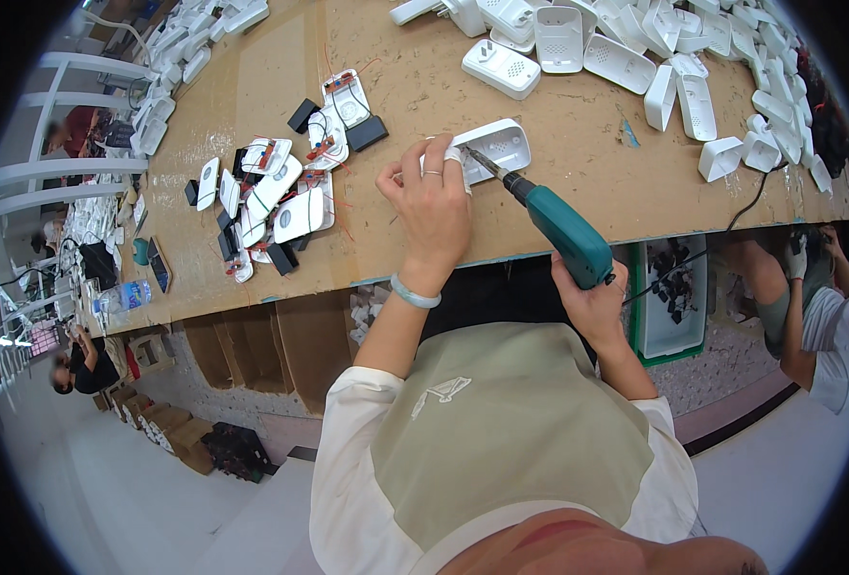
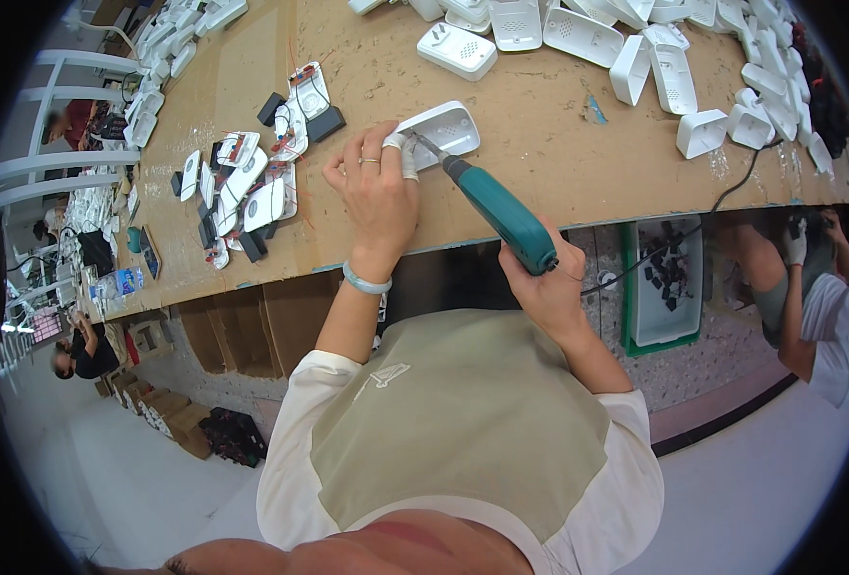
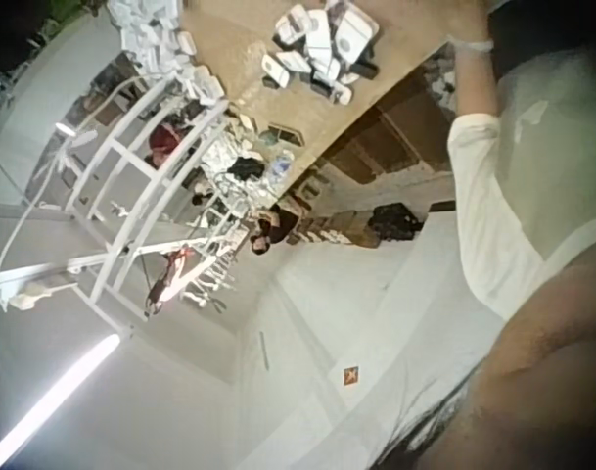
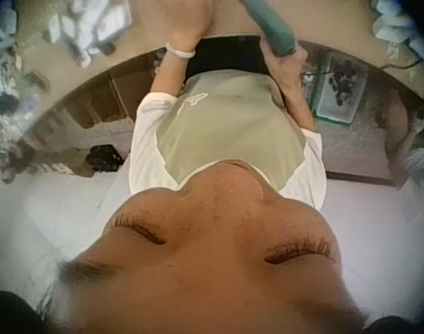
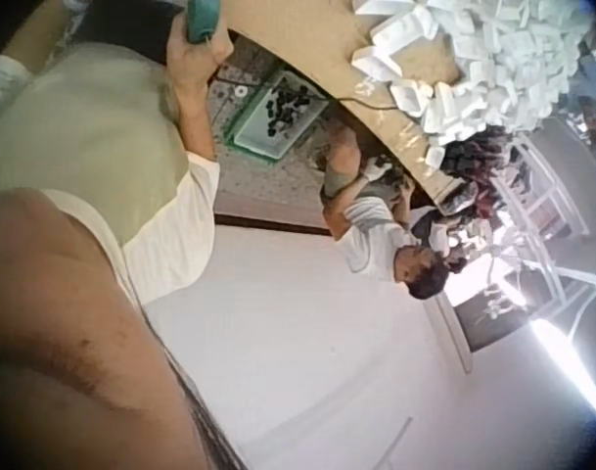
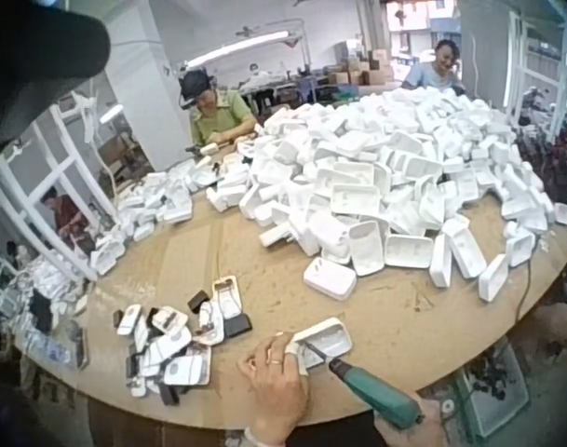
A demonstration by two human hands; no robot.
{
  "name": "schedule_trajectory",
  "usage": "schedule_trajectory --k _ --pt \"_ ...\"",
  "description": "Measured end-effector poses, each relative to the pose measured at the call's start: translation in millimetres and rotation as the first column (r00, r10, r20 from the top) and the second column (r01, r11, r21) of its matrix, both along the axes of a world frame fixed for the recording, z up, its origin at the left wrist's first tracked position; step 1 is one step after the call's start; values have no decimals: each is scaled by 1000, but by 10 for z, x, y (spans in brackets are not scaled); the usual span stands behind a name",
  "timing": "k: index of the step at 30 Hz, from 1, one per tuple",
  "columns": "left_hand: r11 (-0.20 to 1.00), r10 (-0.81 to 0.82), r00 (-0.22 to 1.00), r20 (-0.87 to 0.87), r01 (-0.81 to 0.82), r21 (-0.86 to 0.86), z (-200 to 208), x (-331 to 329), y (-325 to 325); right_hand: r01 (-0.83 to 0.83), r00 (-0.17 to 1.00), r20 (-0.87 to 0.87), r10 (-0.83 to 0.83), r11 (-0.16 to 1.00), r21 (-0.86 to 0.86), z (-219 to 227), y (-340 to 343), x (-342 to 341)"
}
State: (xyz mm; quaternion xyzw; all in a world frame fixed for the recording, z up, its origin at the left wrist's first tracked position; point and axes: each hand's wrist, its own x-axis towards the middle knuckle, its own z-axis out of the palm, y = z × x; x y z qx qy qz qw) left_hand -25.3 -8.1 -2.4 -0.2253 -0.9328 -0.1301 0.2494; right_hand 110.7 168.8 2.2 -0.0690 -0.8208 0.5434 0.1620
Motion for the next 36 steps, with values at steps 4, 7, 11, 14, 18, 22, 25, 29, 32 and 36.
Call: schedule_trajectory --k 4,7,11,14,18,22,25,29,32,36 --pt "1000 8 1000 -2 -7 12 -2 4 0 -18 1000 10 18 1000 -2 23 -3 -24" --pt "1000 16 1000 3 -16 25 -8 8 -2 -22 1000 2 22 1000 -8 -5 -6 -35" --pt "999 19 1000 -8 -19 26 -13 4 3 -23 1000 -12 23 1000 -7 18 -15 -49" --pt "999 24 1000 -19 -23 25 -28 5 6 -30 1000 11 30 1000 -1 26 -3 -46" --pt "998 5 999 -49 -3 57 -16 3 21 -26 999 19 25 999 19 37 -4 -45" --pt "998 10 999 -50 -7 55 -27 -1 21 -29 999 34 28 999 16 53 -2 -45" --pt "999 9 998 -60 -6 51 -38 -1 17 -30 999 22 29 999 21 57 -6 -45" --pt "1000 22 999 -27 -23 -2 -30 10 4 -25 1000 9 25 999 21 78 -9 -54" --pt "1000 19 999 -31 -19 -4 -14 11 9 -57 998 4 57 998 38 46 26 -54" --pt "1000 17 999 -34 -17 -10 -25 13 8 -81 995 55 78 996 39 56 48 -41"
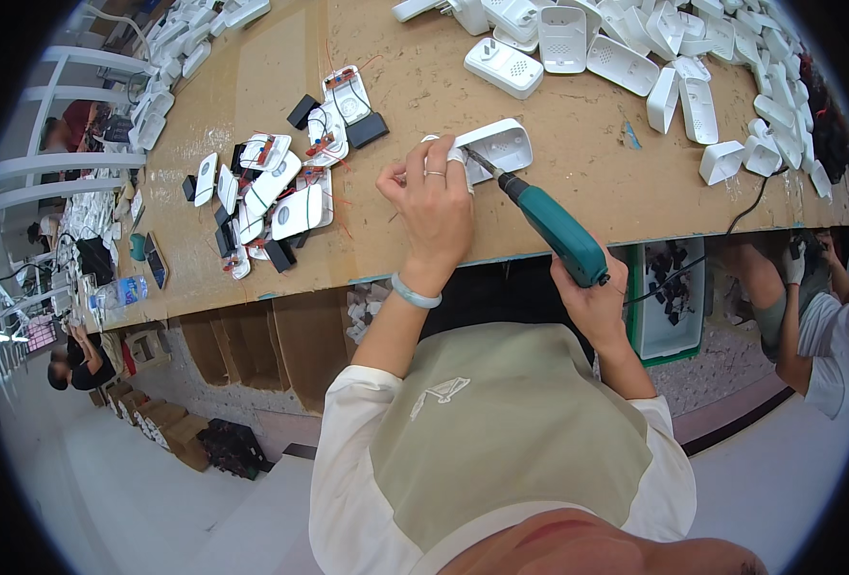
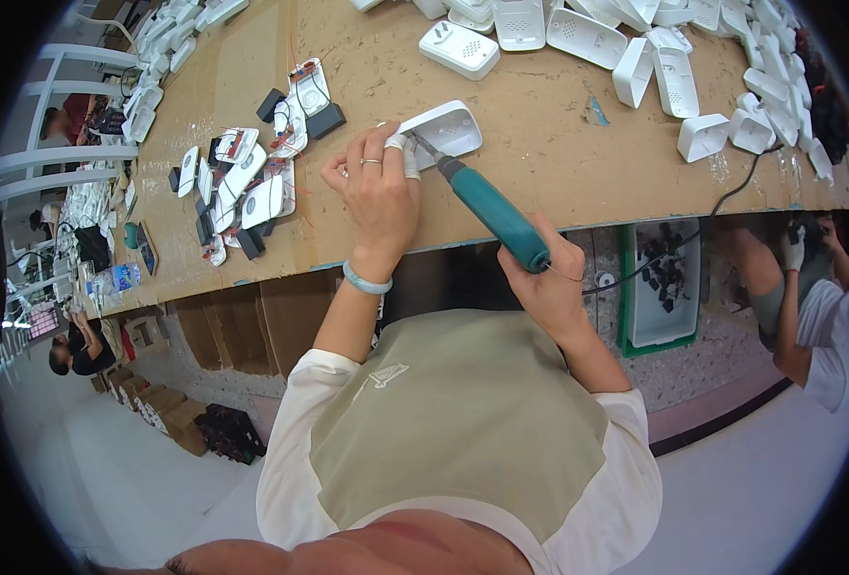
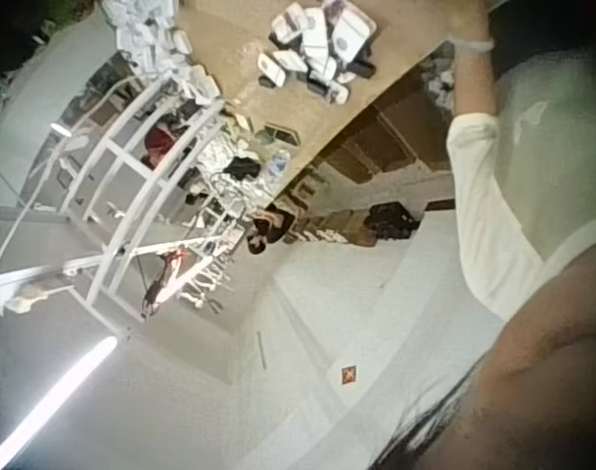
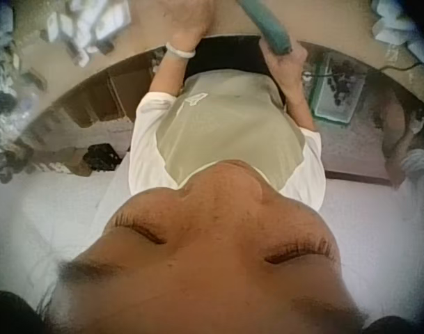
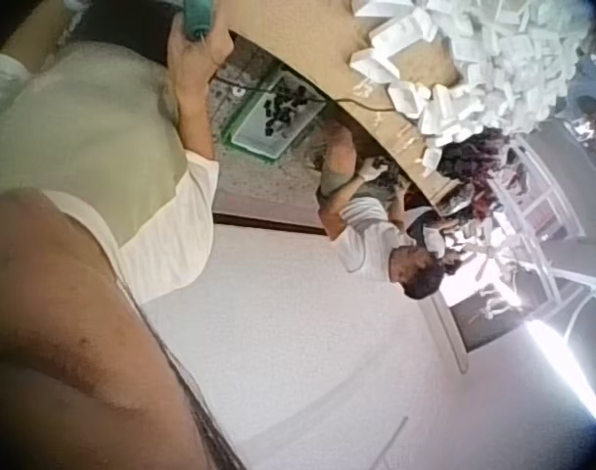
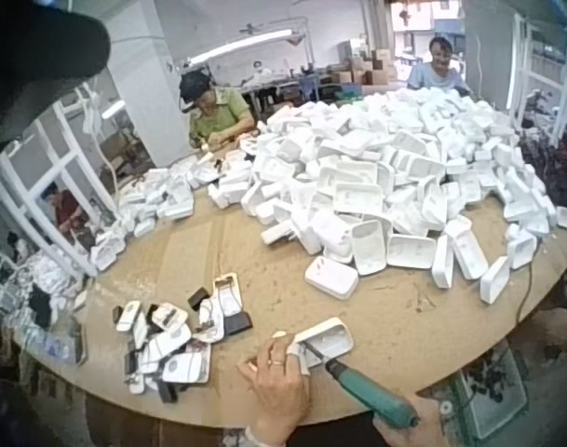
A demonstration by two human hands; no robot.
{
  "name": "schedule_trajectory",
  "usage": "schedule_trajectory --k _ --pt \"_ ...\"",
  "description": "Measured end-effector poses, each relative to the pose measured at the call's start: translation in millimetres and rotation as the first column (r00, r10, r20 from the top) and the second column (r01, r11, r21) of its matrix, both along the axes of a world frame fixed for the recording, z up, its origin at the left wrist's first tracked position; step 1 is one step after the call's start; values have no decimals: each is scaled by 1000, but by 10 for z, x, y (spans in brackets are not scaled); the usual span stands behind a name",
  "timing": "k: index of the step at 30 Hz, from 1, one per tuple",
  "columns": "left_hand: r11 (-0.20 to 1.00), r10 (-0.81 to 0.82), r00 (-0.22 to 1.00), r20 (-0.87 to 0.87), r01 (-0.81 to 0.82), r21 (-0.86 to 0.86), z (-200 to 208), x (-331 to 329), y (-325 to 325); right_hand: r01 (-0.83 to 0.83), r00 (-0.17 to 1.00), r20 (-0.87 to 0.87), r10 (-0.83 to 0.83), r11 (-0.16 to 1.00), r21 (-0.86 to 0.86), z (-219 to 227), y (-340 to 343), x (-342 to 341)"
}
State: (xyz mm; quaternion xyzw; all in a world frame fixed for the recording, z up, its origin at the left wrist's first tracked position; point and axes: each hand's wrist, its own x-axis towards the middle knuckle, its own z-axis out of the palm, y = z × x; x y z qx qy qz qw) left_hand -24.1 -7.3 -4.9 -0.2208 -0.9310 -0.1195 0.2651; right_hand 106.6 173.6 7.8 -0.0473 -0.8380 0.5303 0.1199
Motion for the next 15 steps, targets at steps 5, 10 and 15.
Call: schedule_trajectory --k 5,10,15 --pt "1000 -20 1000 -12 20 18 -7 -8 5 39 994 -99 -44 998 -51 -60 -35 4" --pt "999 -35 999 -22 36 38 -14 -10 9 78 996 -41 -81 993 -87 -49 -4 110" --pt "999 -32 999 -30 33 31 -15 -14 11 87 994 -53 -95 987 -136 -73 32 169"
